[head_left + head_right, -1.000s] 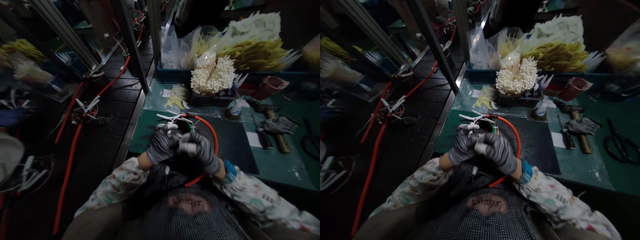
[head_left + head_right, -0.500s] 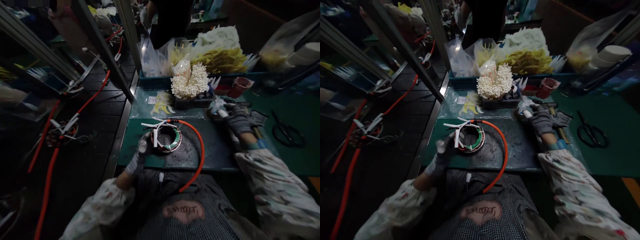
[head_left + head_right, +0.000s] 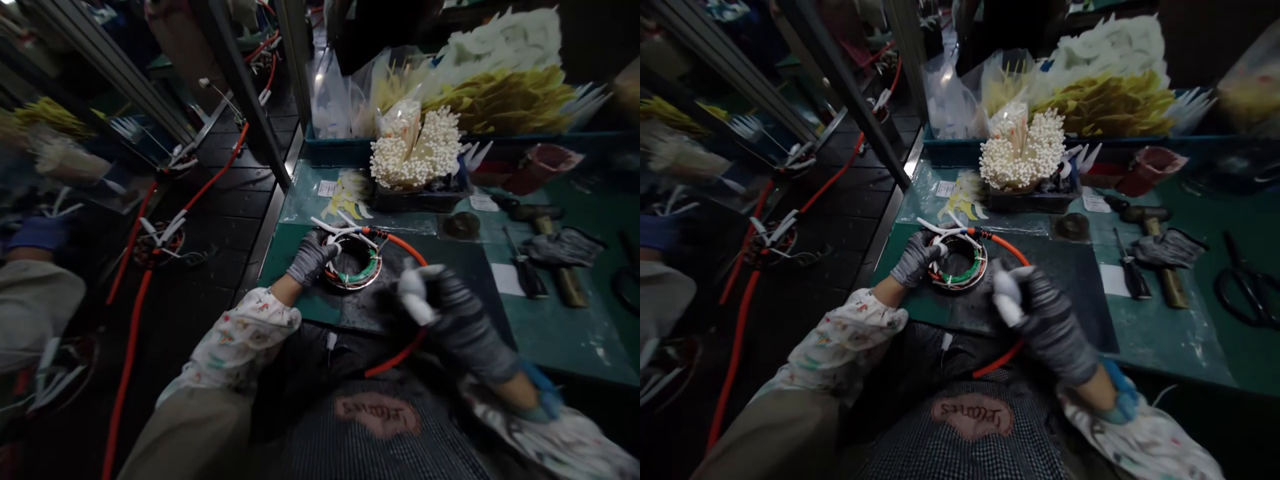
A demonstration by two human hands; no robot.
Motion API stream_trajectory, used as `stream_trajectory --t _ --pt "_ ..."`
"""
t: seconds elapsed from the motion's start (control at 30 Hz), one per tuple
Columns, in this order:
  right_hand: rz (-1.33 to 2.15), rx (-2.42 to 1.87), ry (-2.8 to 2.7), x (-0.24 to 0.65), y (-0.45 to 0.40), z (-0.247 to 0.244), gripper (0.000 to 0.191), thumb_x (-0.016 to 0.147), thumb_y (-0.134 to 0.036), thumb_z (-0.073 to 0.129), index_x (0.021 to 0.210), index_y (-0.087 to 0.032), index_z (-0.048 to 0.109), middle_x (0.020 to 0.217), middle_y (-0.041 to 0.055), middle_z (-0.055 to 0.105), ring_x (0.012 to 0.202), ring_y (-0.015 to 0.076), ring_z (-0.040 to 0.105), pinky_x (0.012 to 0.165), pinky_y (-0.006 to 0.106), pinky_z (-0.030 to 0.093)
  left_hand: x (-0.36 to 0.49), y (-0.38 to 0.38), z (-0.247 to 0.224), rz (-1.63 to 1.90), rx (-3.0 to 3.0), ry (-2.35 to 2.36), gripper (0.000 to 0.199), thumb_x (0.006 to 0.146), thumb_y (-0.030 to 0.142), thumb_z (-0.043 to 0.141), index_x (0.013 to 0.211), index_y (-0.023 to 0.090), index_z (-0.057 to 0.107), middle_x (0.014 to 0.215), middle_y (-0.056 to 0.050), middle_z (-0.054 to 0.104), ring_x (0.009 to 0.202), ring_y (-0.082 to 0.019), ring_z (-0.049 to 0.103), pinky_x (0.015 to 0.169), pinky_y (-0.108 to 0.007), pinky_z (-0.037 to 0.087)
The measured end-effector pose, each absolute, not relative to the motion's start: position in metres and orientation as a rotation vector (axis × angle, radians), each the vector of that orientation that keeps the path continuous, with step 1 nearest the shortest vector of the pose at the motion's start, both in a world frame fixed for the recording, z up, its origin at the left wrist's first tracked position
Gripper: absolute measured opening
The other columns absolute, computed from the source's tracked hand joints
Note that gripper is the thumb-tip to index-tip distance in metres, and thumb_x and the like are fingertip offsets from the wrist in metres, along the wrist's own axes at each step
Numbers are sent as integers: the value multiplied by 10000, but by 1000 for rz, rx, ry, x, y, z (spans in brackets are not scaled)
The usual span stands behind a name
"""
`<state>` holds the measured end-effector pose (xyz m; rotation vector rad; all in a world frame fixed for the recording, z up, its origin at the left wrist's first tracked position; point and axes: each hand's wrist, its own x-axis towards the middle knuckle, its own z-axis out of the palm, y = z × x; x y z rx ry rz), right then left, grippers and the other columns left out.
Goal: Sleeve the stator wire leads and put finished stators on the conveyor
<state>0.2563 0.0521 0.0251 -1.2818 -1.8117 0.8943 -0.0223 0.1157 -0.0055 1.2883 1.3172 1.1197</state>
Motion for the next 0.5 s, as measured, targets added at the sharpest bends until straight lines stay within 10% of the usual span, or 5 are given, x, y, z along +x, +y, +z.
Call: stream_trajectory --t 0.23,0.5 --pt "809 -1213 -1873 229 -5 -16 319 972 -339 689 1259 -212 748 1174 110 821 1074 305 801 994 500 663 -1 64 3 1329 1716 1271 442 844 273 647 1273 194 723 1343 -105 760 1347 -302 668 1213 -488 496" --pt "941 -1108 -1933 248 -5 11 377 937 -245 755 1305 -328 766 1246 8 806 1125 279 785 1090 493 639 7 33 -23 1484 2022 1172 523 1045 667 459 1301 291 719 1377 -102 735 1446 -323 592 1264 -581 400"
